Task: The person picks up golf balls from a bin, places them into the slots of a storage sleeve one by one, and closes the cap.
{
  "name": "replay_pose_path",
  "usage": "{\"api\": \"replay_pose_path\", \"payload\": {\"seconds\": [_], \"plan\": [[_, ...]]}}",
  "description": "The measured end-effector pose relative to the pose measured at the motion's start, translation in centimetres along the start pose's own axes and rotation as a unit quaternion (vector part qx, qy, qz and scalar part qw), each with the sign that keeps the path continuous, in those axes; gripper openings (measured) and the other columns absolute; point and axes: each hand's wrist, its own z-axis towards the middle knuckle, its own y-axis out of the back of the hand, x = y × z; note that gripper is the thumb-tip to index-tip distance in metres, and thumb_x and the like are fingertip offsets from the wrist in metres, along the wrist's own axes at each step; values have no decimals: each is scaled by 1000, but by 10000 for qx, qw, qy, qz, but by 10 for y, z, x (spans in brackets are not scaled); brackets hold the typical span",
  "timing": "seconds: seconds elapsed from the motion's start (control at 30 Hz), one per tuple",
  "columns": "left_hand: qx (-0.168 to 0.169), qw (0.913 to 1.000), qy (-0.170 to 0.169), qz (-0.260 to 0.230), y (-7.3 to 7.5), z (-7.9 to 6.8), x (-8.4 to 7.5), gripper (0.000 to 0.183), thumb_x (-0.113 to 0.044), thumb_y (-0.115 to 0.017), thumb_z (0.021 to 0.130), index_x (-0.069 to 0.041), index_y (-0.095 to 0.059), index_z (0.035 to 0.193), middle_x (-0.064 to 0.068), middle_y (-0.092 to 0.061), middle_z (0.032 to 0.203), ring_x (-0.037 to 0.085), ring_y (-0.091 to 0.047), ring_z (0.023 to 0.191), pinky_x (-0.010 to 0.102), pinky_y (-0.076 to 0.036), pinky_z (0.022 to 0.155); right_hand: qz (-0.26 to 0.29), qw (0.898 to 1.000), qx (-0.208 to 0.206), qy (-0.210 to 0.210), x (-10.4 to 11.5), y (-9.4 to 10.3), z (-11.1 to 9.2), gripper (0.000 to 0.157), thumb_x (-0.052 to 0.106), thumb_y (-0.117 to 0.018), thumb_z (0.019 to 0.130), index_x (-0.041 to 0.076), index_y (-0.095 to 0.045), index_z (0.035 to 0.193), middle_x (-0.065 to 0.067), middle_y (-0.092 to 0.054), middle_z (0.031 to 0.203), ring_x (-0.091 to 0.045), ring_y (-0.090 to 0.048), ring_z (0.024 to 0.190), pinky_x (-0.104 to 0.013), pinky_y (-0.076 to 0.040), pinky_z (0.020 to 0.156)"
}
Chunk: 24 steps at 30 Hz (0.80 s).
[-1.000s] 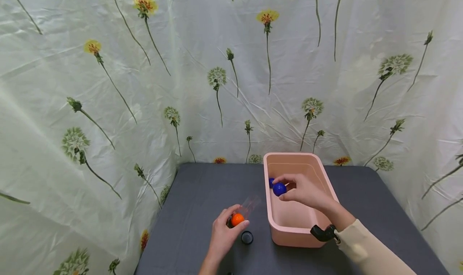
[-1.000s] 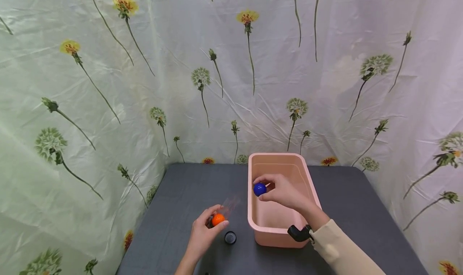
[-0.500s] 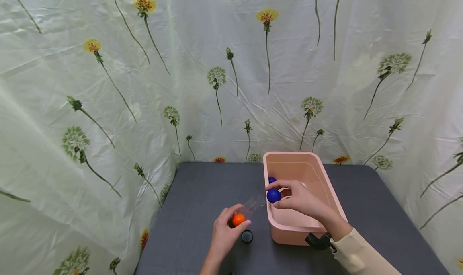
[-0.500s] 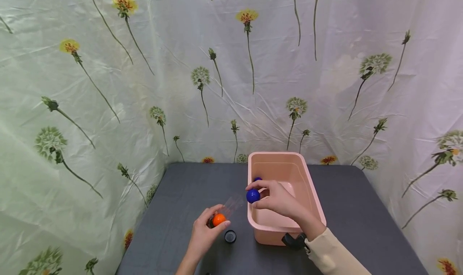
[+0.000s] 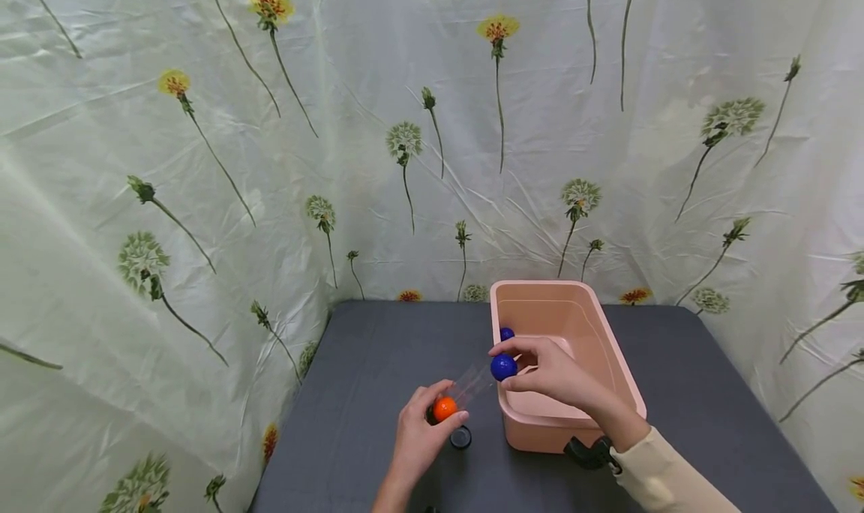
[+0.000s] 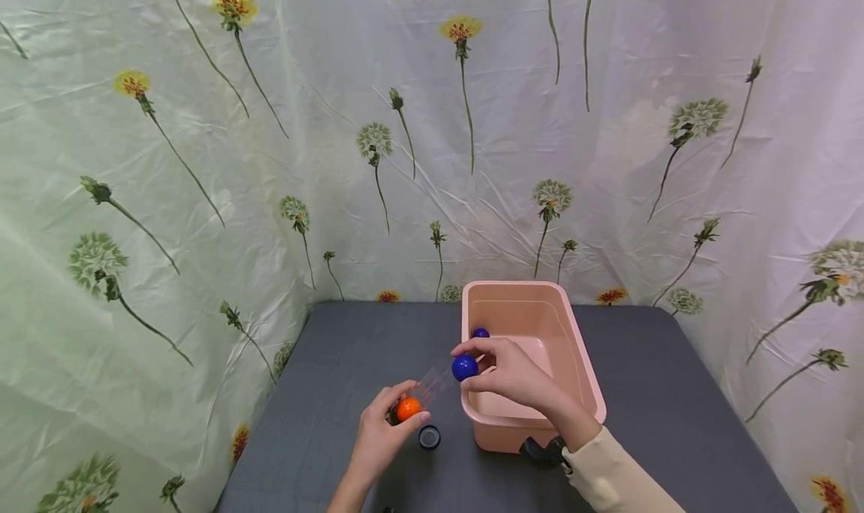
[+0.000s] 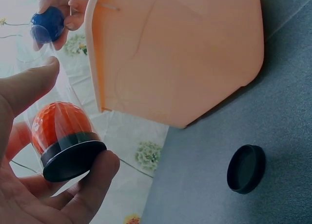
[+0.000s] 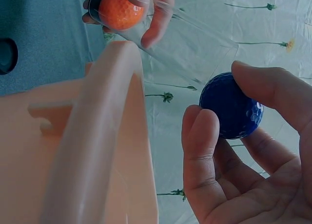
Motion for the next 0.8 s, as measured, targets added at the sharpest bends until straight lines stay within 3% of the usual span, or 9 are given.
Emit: {"api": "replay_pose_path", "payload": {"seconds": [0.2, 0.5, 0.8], "plan": [[11, 9999, 109, -11, 3, -1, -1, 50, -44, -87, 77, -28, -70, 122, -7, -58, 95, 13, -57, 81, 26, -51, 71, -92, 9998, 28, 153, -2, -2, 3, 42, 23, -83, 85, 22, -68, 124, -4, -67, 114, -28, -63, 92, -34, -56, 74], [64, 9999, 20, 113, 1, -7, 6, 50, -46, -87, 76, -30, -71, 121, -8, -59, 94, 12, -57, 81, 26, -50, 70, -152, 9995, -6, 272, -6, -10, 0, 43, 26, -85, 83, 23, -69, 122, -1, -67, 109, -24, -64, 91, -33, -56, 79], [53, 9998, 62, 166, 3, -6, 8, 53, -47, -86, 76, -25, -72, 122, -8, -59, 94, 13, -56, 82, 26, -50, 71, -238, 9994, 72, 260, -4, -18, 5, 42, 26, -84, 84, 22, -69, 123, -3, -67, 107, -25, -64, 89, -30, -56, 79]]}}
